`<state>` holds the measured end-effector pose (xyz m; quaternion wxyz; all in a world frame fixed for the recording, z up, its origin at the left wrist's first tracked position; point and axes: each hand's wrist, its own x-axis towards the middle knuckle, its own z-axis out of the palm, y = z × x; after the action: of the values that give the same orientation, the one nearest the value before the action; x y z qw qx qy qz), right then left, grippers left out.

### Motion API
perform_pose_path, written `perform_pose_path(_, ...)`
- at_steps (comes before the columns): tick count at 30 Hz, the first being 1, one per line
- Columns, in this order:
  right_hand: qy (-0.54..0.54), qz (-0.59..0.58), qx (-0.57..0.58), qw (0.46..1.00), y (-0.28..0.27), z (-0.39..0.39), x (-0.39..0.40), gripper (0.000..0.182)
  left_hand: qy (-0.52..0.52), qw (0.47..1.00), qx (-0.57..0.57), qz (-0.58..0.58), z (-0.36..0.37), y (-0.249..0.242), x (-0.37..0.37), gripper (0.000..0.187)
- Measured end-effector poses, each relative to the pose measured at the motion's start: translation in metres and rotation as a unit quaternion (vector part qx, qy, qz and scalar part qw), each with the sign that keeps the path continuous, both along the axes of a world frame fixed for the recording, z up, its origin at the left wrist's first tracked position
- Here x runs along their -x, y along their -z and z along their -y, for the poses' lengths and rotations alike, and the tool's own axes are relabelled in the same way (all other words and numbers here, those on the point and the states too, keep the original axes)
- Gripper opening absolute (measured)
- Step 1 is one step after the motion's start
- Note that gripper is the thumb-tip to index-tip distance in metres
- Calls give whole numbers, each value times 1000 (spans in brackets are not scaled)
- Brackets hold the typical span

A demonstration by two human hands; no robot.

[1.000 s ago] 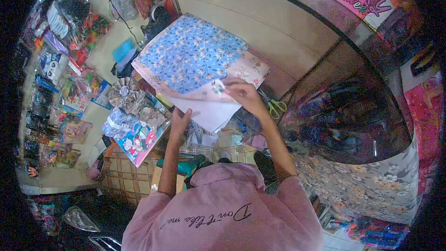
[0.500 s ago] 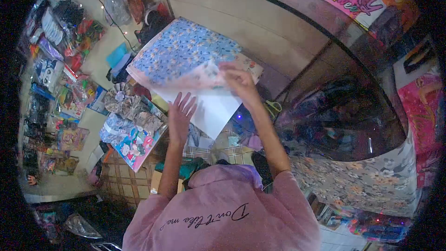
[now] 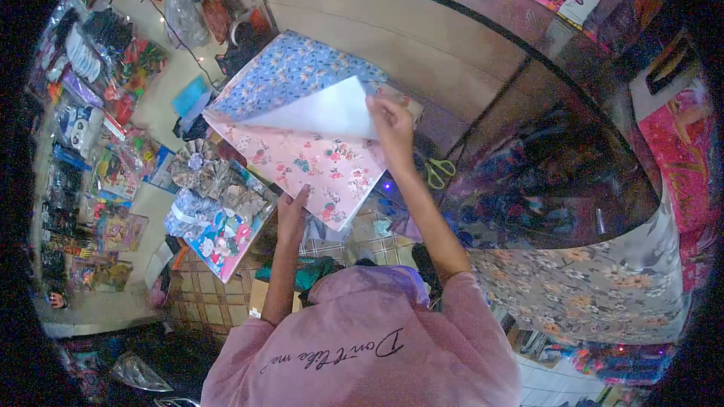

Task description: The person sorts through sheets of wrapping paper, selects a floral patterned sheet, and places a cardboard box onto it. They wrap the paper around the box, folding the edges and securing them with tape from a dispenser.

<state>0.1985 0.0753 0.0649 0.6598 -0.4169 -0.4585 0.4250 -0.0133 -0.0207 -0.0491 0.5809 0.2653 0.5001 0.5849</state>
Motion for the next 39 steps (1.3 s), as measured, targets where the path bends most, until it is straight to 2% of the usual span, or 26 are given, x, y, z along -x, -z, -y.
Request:
perform_pose_path(4, 89, 21, -67, 994, -11, -18, -1, 25, -16, 1000, -21, -11, -2, 6, -1, 27)
perform_pose_path(8, 60, -24, -57, 996, -12, -17, -2, 24, -19, 999, -32, -32, -9, -7, -1, 29)
perform_pose_path(11, 57, 28, -61, 996, -3, -10, 0, 23, -46, 993, -25, -103, -22, -43, -3, 33)
perform_pose_path(12, 39, 62, -71, 995, -4, -4, 2, 22, -76, 989, -23, -129, -30, -46, -5, 34)
perform_pose_path(14, 5, 127, -91, 988, -9, 10, 4, 21, -92, 979, -98, -152, -47, -62, -9, 33)
perform_pose_path(15, -55, 131, -96, 985, -6, 14, 1, 21, -99, 972, -136, -164, -53, -73, -10, 32)
perform_pose_path(17, -171, 137, -104, 970, 2, 21, -6, 25, -105, 971, -118, -177, -63, -85, -9, 35)
perform_pose_path(19, -166, 302, -152, 926, -28, 43, -4, 42, -117, 967, -113, -197, -78, -74, -7, 36)
perform_pose_path(20, -160, 382, -173, 894, -38, 50, -3, 51, -138, 951, -139, -240, -83, -67, -11, 43)
perform_pose_path(23, -107, 411, -192, 885, -29, 41, 2, 80, -134, 954, -107, -247, -92, -37, -5, 52)
perform_pose_path(24, -89, 414, -184, 887, -22, 35, 2, 95, -159, 959, -94, -216, -88, -45, -10, 54)
perform_pose_path(26, -121, 301, -89, 942, -20, 33, 1, 100, -211, 963, -65, -151, -74, -69, -20, 60)
perform_pose_path(27, -138, 240, -40, 960, -18, 32, 1, 103, -227, 960, -63, -151, -73, -66, -19, 61)
perform_pose_path(28, -74, 236, -110, 963, -7, 25, 3, 76, -244, 956, -61, -151, -73, -59, -18, 62)
perform_pose_path(30, -135, 294, 46, 945, 7, 12, -11, 47, -295, 943, -38, -150, -76, -47, -17, 64)
perform_pose_path(31, -164, 320, 123, 925, 11, 8, -15, 35, -243, 955, -44, -161, -75, -38, -10, 63)
perform_pose_path(32, -131, 292, 49, 946, 18, 9, -13, 33, -192, 965, -49, -172, -72, -30, 2, 62)
perform_pose_path(33, -124, 263, 39, 956, 22, 8, -12, 32, -139, 972, -54, -182, -65, -34, 7, 61)
perform_pose_path(35, -107, 202, 19, 973, 29, 4, -11, 29, -126, 974, -57, -180, -53, -42, 2, 57)
perform_pose_path(39, -27, 198, -15, 980, 38, -9, -19, 28, -160, 965, -99, -180, -26, -58, 1, 48)
